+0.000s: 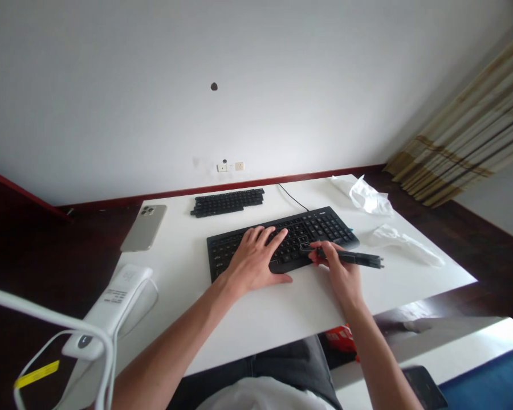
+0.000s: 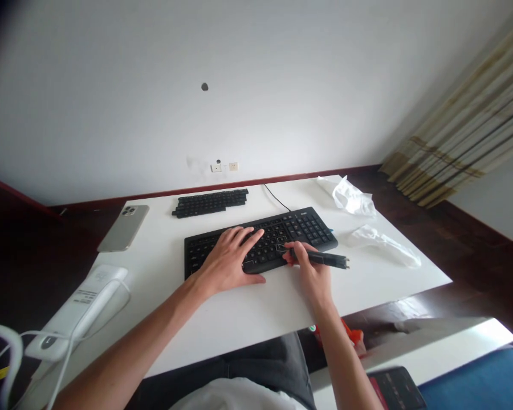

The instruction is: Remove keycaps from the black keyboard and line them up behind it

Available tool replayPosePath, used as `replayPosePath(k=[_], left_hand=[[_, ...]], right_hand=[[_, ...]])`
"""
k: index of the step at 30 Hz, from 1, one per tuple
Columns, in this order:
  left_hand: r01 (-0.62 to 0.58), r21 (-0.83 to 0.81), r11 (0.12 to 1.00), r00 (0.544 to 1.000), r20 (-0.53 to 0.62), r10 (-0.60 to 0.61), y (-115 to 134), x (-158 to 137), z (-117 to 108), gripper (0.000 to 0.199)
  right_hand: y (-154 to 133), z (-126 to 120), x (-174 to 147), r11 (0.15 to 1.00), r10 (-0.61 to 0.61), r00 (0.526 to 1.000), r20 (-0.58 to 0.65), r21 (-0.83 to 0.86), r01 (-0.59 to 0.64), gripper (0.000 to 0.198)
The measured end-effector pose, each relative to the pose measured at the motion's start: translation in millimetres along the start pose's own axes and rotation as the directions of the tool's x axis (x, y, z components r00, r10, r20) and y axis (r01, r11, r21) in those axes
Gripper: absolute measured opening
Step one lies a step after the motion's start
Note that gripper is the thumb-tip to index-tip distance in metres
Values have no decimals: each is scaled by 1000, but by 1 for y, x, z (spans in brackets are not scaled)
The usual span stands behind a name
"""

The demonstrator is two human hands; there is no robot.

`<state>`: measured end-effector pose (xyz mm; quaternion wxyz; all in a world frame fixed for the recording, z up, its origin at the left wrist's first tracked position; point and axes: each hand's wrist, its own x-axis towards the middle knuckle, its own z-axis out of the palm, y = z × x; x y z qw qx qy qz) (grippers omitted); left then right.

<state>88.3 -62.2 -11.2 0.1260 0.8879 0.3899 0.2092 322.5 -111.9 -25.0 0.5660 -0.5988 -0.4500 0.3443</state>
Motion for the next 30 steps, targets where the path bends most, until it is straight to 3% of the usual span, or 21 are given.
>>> replayPosePath(k=[3, 10, 17, 21, 25, 30], left_hand=[[22, 46, 999, 999, 31, -24, -1, -1, 7, 121], [117, 23, 993, 990, 82, -119, -13, 0, 7, 132], [10, 12, 1000, 992, 129, -11, -21, 12, 9, 133], [25, 8, 1000, 985, 173, -27, -19, 16, 2, 137], [15, 8, 1000, 967, 252, -16, -26, 11, -11, 139], [-33, 4, 999, 967, 253, 31, -37, 2, -22, 125]], right_hand=[[3, -3, -8, 997, 8, 1000, -6, -76, -8, 40], [-4, 6, -7, 982, -67, 992, 103, -167, 83, 31], [3, 8, -9, 973, -132, 982, 137, -173, 155, 31], [-2, 13, -12, 960, -183, 972, 150, -184, 209, 34], [-5, 13, -17, 930, -225, 972, 74, -281, 237, 25], [-3, 13, -21, 917, -267, 960, 84, -283, 280, 23]])
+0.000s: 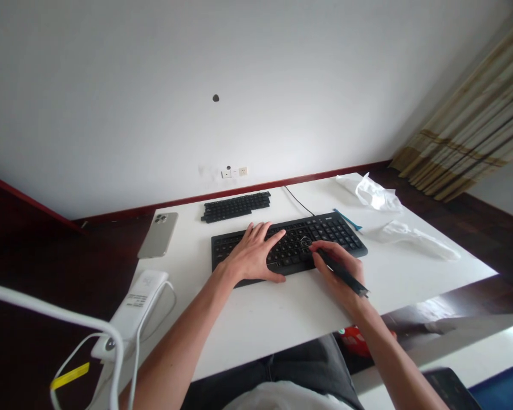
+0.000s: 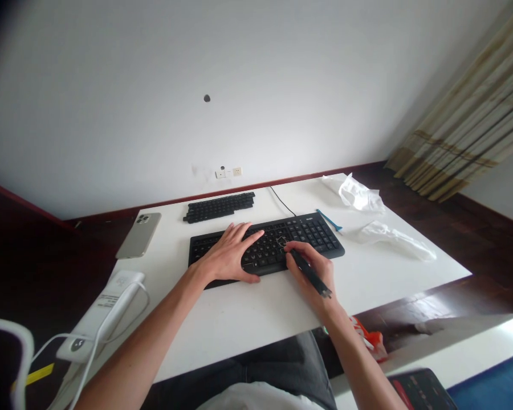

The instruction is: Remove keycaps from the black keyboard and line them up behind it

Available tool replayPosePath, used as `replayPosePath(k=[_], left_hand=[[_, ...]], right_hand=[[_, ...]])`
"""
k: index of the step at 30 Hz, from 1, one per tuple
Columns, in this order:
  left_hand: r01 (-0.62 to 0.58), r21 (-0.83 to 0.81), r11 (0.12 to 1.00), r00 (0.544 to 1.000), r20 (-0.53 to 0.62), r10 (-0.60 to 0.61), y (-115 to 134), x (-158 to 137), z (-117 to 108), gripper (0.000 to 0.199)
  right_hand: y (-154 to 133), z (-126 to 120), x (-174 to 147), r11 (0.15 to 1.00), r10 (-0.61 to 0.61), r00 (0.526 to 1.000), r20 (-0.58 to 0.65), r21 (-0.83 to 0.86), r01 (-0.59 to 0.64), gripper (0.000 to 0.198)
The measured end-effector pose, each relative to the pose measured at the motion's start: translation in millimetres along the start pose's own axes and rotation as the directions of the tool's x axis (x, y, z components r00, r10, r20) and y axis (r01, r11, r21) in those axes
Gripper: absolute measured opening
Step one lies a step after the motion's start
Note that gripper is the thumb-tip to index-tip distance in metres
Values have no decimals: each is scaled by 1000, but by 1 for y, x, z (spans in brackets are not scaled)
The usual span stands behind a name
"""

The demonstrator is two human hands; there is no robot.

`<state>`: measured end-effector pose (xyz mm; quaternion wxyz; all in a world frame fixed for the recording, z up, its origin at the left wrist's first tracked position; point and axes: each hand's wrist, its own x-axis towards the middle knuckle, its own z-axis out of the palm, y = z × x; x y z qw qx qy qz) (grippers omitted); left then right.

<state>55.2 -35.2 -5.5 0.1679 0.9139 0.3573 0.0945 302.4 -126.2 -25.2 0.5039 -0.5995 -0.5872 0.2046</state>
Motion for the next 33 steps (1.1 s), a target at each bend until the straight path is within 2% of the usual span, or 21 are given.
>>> replayPosePath(k=[3, 6, 10, 13, 16, 20, 23, 27, 31, 33], left_hand=[[-27, 21, 999, 997, -78, 28, 6, -4, -1, 97], [-72, 22, 997, 980, -184, 74, 17, -5, 2, 55], [-105, -2, 994, 964, -244, 102, 26, -4, 12, 30], [-109, -31, 994, 958, -269, 97, 27, -3, 20, 22], [-147, -44, 988, 952, -276, 130, 24, -3, 25, 22], [-155, -61, 986, 948, -290, 131, 21, -4, 27, 23], [-151, -76, 986, 950, -286, 124, 22, -5, 26, 22], [-151, -86, 985, 953, -279, 121, 24, -6, 24, 22], [-136, -83, 987, 955, -277, 108, 26, -6, 22, 19], [-133, -75, 988, 956, -272, 108, 27, -6, 20, 17]], right_hand=[[-2, 1, 1, 997, 23, 999, 33, 78, -25, 30], [-4, -1, 1, 998, 61, 996, 66, 10, -62, 22], [-7, -5, -6, 996, 42, 995, 86, -86, -34, 16], [-9, -6, -15, 991, -6, 997, 76, -132, 16, 11], [-15, -4, -21, 979, -113, 989, 91, -159, 126, 9], [-24, -1, -22, 944, -269, 940, 208, -138, 301, 15], [-29, -2, -20, 920, -325, 899, 292, -121, 372, 16], [-37, -9, -11, 897, -324, 847, 421, -149, 417, 18], [-44, -15, 0, 901, -266, 772, 578, -136, 412, 21], [-45, -16, 5, 902, -227, 748, 624, -154, 403, 21]])
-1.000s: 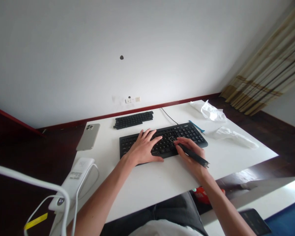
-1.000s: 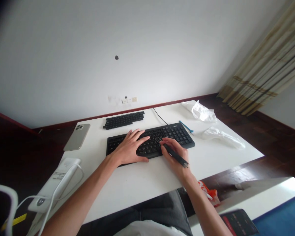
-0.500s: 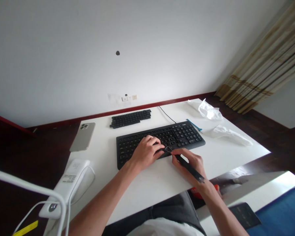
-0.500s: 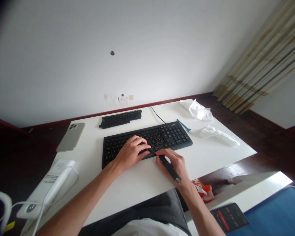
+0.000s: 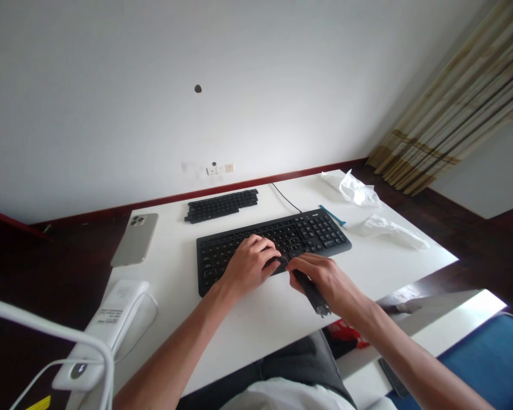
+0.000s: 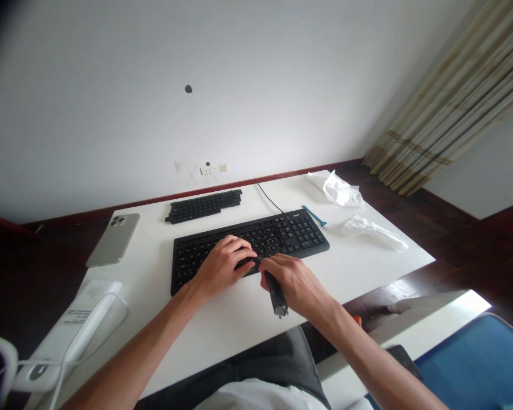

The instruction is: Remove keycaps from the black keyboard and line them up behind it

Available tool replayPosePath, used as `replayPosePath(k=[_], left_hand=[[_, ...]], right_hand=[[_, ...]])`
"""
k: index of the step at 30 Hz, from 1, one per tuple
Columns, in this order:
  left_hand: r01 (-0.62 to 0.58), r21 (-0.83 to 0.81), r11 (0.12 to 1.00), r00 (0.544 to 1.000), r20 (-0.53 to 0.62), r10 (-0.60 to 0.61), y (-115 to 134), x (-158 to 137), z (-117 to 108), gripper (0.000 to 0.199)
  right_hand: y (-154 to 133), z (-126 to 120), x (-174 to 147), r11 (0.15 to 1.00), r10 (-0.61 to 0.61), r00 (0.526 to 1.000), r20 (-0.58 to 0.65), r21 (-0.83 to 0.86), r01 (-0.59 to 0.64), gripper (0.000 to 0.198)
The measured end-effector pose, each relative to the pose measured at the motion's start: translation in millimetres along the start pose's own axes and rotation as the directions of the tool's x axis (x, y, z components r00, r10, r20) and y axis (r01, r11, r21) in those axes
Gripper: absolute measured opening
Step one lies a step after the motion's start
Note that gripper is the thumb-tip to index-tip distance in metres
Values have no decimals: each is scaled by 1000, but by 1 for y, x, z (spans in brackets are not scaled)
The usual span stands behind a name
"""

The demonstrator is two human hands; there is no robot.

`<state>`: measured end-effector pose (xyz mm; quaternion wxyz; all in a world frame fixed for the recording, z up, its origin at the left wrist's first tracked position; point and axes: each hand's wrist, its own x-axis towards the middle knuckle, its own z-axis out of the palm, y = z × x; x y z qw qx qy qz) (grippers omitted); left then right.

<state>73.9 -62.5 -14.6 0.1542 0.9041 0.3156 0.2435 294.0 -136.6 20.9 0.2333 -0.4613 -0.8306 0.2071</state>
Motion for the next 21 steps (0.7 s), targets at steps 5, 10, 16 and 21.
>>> replayPosePath(k=[5, 10, 16, 21], left_hand=[[19, -4, 1000, 1000, 14, -19, 2, 1, -2, 13], [22, -9, 1000, 1000, 15, -22, 2, 0, -2, 26], [36, 6, 999, 999, 16, -36, 6, -1, -3, 19], [84, 30, 996, 996, -8, -84, 12, 1, 1, 18]], right_hand=[[0, -4, 9, 999, 54, 998, 41, 1, -54, 18], [-3, -15, 21, 993, 71, 993, 92, 90, -79, 12], [7, -22, 37, 985, 40, 979, 198, 157, -72, 15], [14, -15, 44, 972, 76, 980, 186, 203, -114, 16]])
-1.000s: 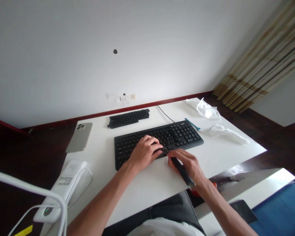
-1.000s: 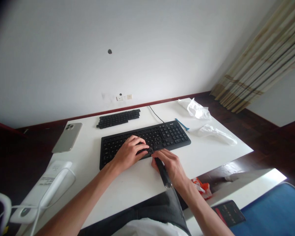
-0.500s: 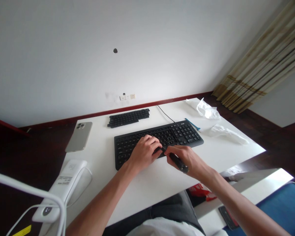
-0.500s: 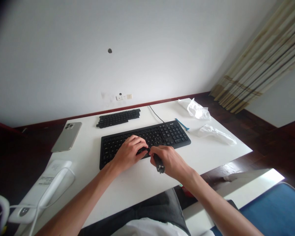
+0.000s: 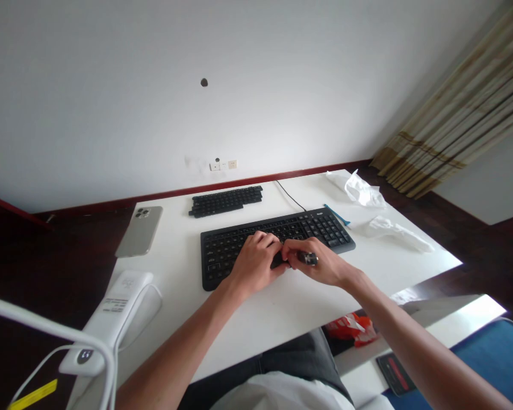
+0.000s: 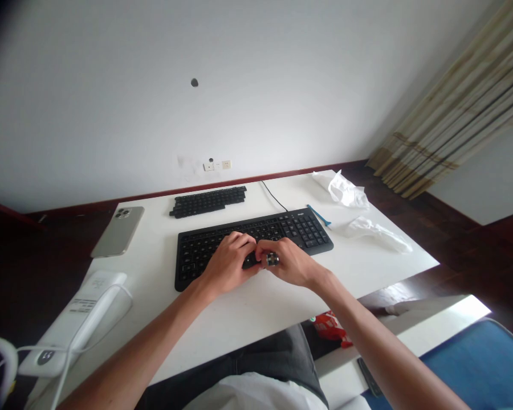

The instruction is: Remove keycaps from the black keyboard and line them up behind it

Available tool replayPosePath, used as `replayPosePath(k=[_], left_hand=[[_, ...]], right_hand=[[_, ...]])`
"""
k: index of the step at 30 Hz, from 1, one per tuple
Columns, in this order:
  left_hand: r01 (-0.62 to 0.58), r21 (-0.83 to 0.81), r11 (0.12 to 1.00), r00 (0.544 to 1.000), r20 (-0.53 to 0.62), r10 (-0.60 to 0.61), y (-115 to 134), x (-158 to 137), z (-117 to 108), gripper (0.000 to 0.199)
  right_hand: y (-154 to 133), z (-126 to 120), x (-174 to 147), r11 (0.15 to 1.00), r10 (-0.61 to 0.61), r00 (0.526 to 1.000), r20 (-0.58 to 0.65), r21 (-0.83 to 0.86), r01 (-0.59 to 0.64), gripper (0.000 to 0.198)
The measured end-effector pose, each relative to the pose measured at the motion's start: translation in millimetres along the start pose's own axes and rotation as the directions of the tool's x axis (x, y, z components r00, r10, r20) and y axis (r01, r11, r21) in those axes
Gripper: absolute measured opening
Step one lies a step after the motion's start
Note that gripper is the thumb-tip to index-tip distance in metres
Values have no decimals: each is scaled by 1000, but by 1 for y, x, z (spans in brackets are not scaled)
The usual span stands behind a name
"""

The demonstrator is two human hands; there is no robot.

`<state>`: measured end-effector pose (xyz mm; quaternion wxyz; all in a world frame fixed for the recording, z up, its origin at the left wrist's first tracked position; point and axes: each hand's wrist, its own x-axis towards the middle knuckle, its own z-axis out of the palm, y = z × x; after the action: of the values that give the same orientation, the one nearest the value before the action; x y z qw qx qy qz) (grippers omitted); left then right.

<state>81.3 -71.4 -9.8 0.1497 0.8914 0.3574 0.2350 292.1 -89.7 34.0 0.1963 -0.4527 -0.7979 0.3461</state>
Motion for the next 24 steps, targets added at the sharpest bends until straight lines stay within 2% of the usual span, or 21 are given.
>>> replayPosePath(k=[4, 7, 10, 12, 14, 17, 21, 24], left_hand=[[32, 37, 999, 999, -27, -31, 0, 2, 6, 19], [19, 61, 998, 1000, -24, -18, -1, 2, 9, 23], [8, 68, 998, 1000, -28, -6, -2, 1, 9, 21], [5, 65, 998, 1000, -22, -3, -1, 1, 9, 25], [4, 66, 998, 1000, -14, -3, 0, 1, 7, 32], [12, 84, 996, 1000, -12, -11, 2, 1, 6, 37], [7, 128, 992, 1000, -7, -6, 4, 0, 10, 39], [-22, 171, 985, 1000, -5, 23, 3, -2, 15, 50]], right_hand=[[11, 12, 6, 986, 93, 987, -128, 147, -74, 14], [18, 25, 10, 965, 129, 968, -215, 251, -73, 19], [20, 39, 13, 977, 149, 926, -348, 194, -85, 39], [19, 47, 16, 978, 181, 886, -426, 172, -116, 46], [18, 52, 19, 970, 219, 861, -459, 200, -140, 46], [19, 56, 21, 960, 243, 852, -464, 242, -142, 48], [21, 62, 19, 965, 218, 837, -502, 239, -108, 49], [23, 68, 17, 961, 215, 819, -531, 263, -82, 49]])
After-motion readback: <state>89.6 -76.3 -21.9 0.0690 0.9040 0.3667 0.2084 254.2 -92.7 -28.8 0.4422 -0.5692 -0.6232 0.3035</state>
